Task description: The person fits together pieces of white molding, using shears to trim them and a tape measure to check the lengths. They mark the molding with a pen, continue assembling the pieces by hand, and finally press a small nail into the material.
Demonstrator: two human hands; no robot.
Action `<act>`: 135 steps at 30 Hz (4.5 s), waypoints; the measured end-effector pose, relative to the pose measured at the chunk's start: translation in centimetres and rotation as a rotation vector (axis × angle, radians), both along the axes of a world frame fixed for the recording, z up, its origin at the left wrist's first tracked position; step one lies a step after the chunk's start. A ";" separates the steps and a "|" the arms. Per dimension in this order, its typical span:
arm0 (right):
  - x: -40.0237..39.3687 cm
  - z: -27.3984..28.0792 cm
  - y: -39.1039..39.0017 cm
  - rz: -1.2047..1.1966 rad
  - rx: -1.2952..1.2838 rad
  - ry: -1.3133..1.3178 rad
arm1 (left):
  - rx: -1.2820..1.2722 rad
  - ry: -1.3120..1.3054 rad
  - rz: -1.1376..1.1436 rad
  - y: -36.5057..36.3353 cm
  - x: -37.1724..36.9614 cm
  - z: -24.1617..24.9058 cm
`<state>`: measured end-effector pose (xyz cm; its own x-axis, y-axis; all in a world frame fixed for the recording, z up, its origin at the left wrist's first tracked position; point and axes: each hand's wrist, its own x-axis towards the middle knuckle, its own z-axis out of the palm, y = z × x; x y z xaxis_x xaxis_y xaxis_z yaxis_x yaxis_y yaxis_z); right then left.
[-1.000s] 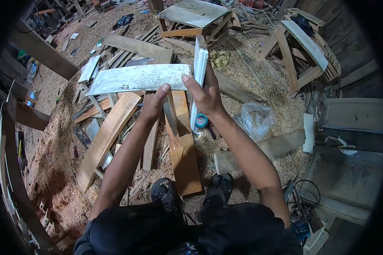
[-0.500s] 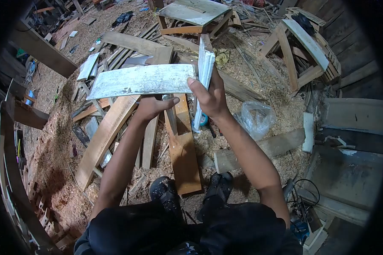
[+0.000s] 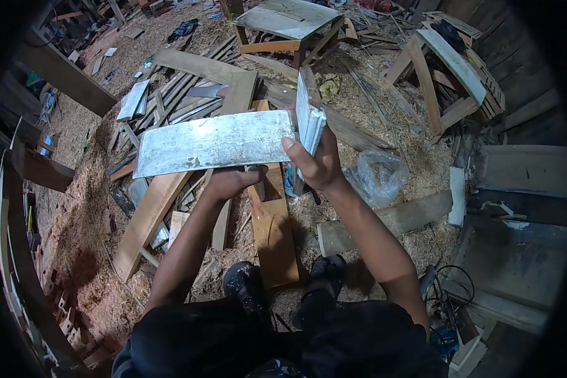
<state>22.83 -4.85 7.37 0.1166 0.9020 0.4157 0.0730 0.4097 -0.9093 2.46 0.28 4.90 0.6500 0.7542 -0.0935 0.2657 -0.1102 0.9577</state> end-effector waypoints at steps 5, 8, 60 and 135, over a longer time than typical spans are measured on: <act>-0.8 0.3 -0.3 -0.020 0.057 0.058 | -0.064 0.019 0.017 -0.8 0.1 1.0; -0.8 0.4 -0.3 -0.034 0.091 0.024 | -0.052 0.014 0.095 -1.4 0.3 0.6; 0.5 -3.9 -3.5 0.114 -0.016 0.277 | 0.733 0.558 -0.223 0.3 -0.9 12.6; 17.5 -17.2 -8.3 -0.451 -0.816 -0.574 | 0.615 0.721 -0.700 0.6 24.7 -13.9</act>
